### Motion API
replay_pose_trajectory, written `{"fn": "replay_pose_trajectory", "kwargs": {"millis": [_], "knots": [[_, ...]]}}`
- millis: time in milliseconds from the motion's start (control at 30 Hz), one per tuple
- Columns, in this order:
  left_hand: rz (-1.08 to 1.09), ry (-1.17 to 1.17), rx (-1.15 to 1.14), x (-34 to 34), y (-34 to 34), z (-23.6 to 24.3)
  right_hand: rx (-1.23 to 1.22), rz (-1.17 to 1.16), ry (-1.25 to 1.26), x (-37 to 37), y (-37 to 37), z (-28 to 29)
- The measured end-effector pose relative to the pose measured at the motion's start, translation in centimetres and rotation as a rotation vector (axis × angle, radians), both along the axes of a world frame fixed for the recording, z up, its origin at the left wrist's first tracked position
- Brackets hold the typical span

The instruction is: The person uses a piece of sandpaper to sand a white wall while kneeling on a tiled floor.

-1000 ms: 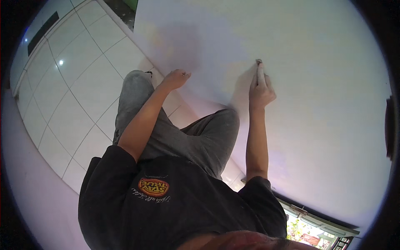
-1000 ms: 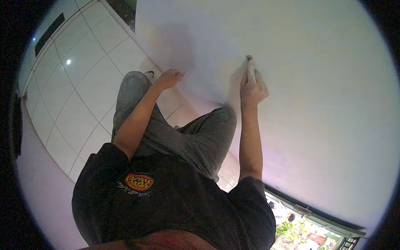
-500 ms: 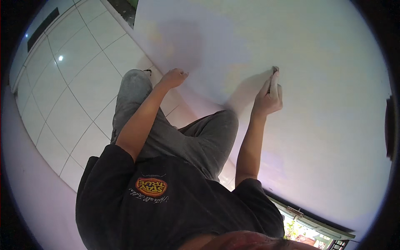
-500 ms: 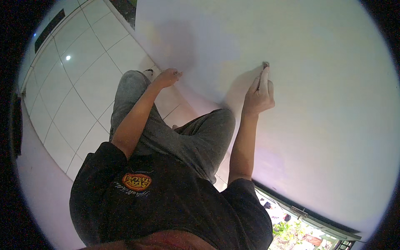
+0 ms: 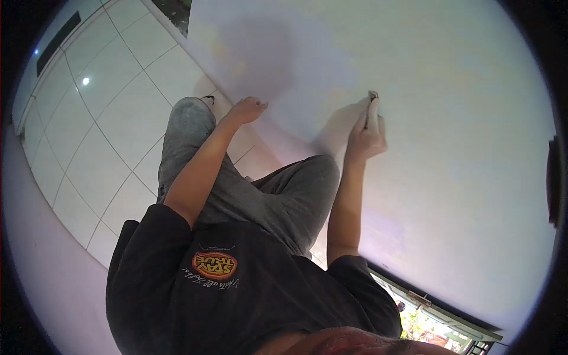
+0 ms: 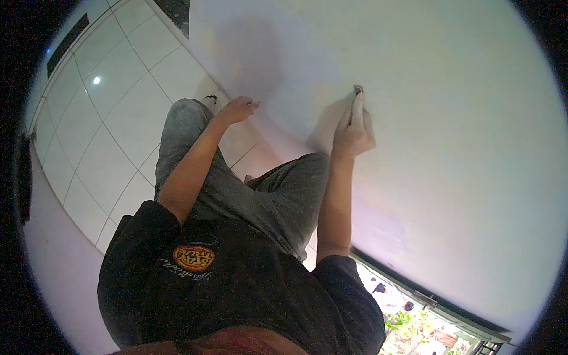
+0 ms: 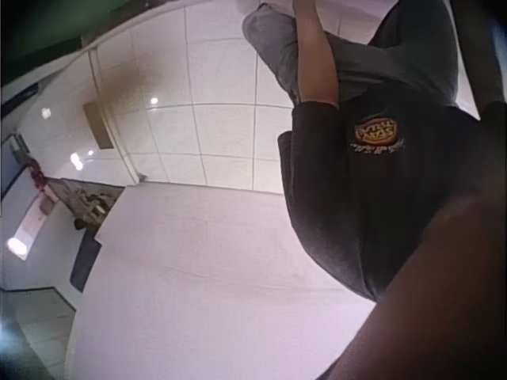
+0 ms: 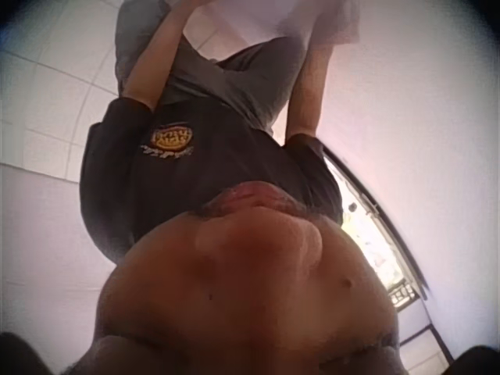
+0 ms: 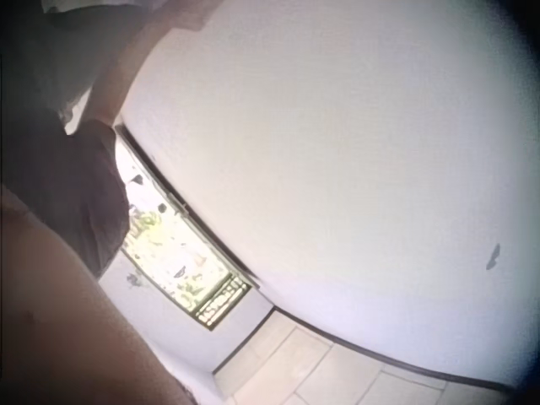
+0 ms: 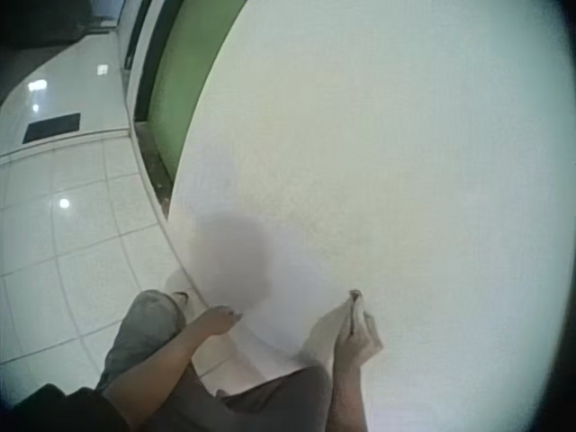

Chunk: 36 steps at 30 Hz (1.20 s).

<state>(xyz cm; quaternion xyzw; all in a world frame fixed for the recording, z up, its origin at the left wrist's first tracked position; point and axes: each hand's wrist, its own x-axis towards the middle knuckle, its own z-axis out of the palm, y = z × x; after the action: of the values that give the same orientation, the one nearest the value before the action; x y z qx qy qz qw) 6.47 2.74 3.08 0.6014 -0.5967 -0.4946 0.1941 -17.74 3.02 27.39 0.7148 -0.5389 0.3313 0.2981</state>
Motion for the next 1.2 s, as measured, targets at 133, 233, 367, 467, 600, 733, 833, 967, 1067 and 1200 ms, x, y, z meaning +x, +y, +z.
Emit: {"fn": "replay_pose_trajectory", "kwargs": {"millis": [133, 233, 367, 467, 600, 733, 833, 967, 1067, 1200], "knots": [[0.013, 0.068, -0.012, -1.8, -0.3, 2.1, 0.153, 0.077, 0.337, -0.3, 0.3, -10.1], [0.062, 0.047, -0.103, -1.9, 0.1, 1.3, 0.289, 0.060, 0.290, 0.6, 0.4, -10.3], [0.055, 0.030, -0.041, -0.9, 0.2, -0.3, 0.090, 0.005, 0.133, 1.8, -0.2, -2.6], [0.058, 0.039, -0.035, -1.0, 0.4, 0.4, 0.044, -0.048, 0.008, 1.8, -0.2, -2.0], [-0.088, 0.065, 0.115, -1.6, -0.5, 3.4, 0.056, 0.126, 0.351, -0.4, -0.4, -9.7], [-0.074, -0.038, -0.074, -1.6, 0.1, 1.1, 0.117, 0.133, 0.360, 0.1, -0.2, -8.2], [-0.079, -0.081, -0.078, -0.8, 0.1, -3.8, 0.073, 0.081, 0.163, 2.1, -0.6, -1.3], [-0.086, -0.115, -0.185, -0.6, -0.2, -4.5, 0.013, -0.027, 0.068, 1.7, -0.9, -2.1], [-0.121, -0.011, -0.057, -3.0, -1.2, -0.4, 0.115, 0.061, 0.326, -0.5, -0.2, -10.1], [-0.086, 0.015, -0.055, -2.1, -0.7, -1.9, 0.244, 0.143, 0.321, -0.2, -0.2, -8.9]]}}
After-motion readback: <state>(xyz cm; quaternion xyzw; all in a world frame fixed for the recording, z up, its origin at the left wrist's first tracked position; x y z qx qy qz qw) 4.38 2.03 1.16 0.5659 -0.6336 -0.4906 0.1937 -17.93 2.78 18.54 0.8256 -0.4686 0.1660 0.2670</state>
